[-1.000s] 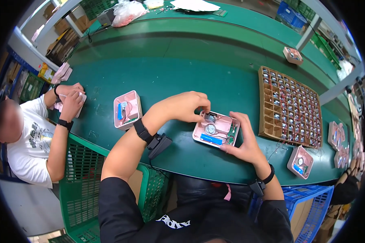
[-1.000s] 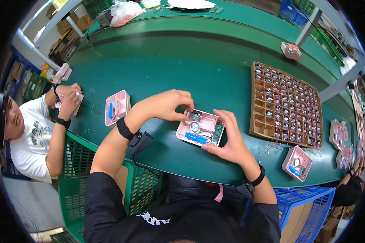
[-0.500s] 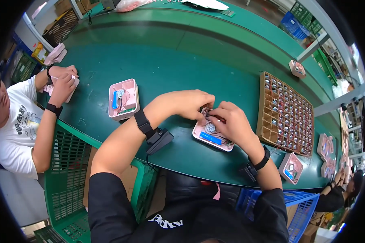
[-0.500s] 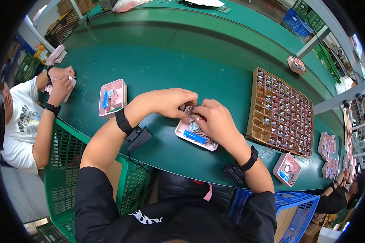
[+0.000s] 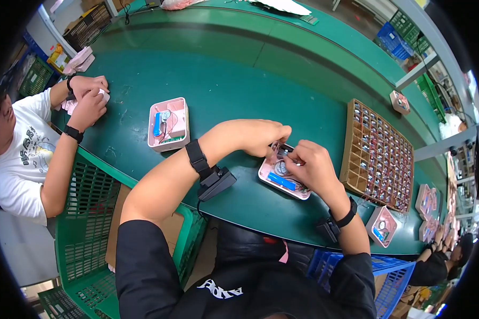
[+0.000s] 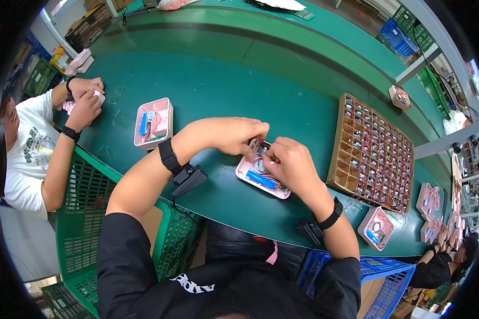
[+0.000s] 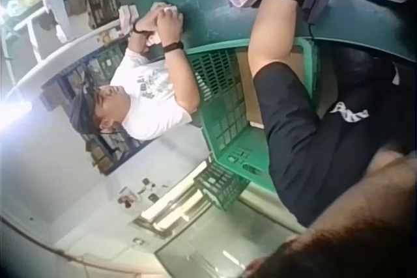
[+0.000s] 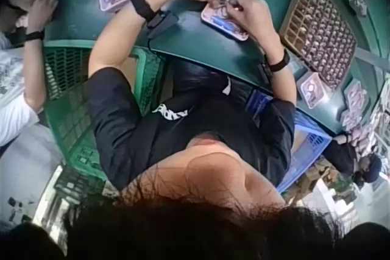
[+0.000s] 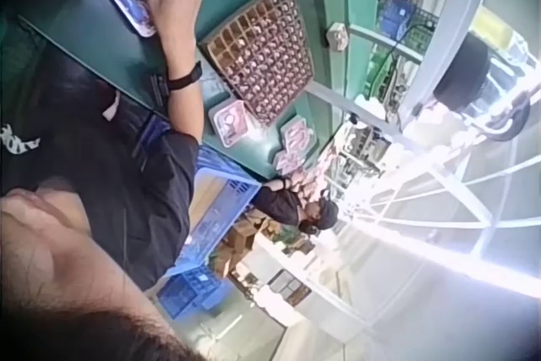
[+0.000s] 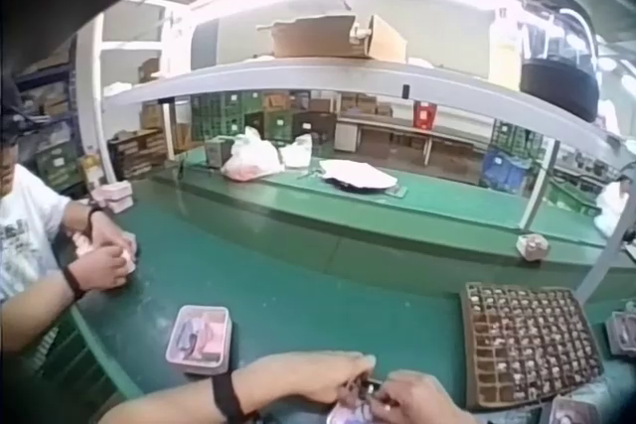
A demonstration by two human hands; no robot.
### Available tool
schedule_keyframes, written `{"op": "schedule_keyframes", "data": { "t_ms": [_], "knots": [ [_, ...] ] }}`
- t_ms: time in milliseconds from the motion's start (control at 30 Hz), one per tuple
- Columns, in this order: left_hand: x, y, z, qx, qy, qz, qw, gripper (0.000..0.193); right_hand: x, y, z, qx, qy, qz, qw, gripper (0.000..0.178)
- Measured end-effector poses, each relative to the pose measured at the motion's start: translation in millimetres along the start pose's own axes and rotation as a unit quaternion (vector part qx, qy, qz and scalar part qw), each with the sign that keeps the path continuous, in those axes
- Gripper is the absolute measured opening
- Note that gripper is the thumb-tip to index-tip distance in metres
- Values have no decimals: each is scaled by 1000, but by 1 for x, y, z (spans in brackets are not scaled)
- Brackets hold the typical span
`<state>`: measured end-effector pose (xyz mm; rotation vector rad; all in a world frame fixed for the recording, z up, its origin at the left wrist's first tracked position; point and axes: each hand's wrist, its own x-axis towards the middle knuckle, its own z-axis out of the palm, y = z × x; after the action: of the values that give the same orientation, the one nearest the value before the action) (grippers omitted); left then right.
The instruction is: Manually assembling small electronic components into pink plastic housing cases at a factory workbench.
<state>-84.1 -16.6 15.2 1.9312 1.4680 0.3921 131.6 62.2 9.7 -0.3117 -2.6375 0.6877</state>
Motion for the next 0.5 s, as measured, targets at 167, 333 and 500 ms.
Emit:
{"op": "schedule_keyframes", "data": {
  "t_ms": [167,333,500],
  "knots": [
    [2,-5,2,3,0,9,1000,48,5,1,0,15,-9,2,1000,16],
    [4,-6,4,10,0,19,1000,49,13,2,-2,13,-52,27,998,17],
    [5,-4,3,10,6,15,1000,49,14,2,-3,25,-76,70,994,16]
  ]
}}
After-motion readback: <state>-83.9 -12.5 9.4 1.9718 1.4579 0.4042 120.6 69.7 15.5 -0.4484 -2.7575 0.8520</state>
